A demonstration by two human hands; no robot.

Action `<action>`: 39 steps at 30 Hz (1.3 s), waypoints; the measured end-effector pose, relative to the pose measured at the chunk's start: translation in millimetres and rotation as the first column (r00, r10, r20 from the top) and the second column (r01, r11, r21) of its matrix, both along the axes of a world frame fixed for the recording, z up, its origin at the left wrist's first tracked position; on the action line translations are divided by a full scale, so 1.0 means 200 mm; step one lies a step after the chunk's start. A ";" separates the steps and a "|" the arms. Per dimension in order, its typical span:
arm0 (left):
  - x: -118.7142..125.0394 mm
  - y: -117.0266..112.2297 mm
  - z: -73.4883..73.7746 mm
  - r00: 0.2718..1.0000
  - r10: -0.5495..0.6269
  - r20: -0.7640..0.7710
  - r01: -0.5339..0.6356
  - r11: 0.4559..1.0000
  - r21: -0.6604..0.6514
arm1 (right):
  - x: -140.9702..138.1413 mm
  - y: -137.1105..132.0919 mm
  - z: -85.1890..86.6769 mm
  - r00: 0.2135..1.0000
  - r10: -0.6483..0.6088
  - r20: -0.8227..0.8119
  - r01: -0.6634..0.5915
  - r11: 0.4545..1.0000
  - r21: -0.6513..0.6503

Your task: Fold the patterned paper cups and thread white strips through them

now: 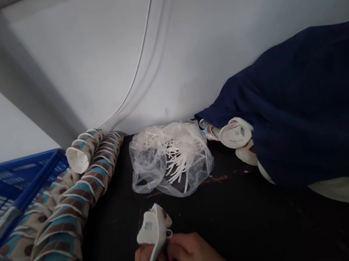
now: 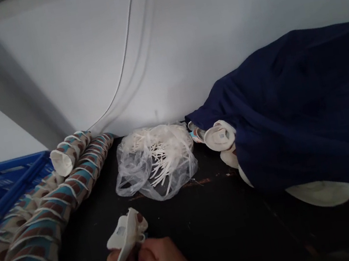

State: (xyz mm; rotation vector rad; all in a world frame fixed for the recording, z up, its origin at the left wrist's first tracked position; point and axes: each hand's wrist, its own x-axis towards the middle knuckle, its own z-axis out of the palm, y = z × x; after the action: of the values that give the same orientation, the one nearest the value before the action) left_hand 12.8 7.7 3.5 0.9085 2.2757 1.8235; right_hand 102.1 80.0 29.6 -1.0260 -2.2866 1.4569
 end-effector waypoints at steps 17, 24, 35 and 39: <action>-0.10 0.00 -0.04 0.989 -0.149 -0.017 0.148 0.988 -0.050 | -0.08 0.03 0.10 0.953 0.033 0.300 -0.155 0.906 0.395; -0.26 0.02 -0.01 0.814 0.018 0.580 0.089 0.984 -0.156 | 0.07 0.01 0.08 0.992 -0.015 0.128 -0.027 0.945 0.325; -0.10 0.00 0.03 0.533 -0.290 0.795 0.327 0.937 0.123 | 0.04 0.07 0.02 0.970 -0.093 -0.226 0.106 0.993 0.048; -0.11 -0.02 0.03 0.596 -0.263 0.758 0.364 0.931 0.037 | 0.09 0.06 0.04 0.979 -0.070 -0.189 0.081 0.996 0.048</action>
State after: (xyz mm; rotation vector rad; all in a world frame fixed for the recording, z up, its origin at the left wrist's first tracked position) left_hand -9.4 3.5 9.1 0.3593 1.5429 1.4748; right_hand 121.1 92.3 37.4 -0.9078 -2.1206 1.3884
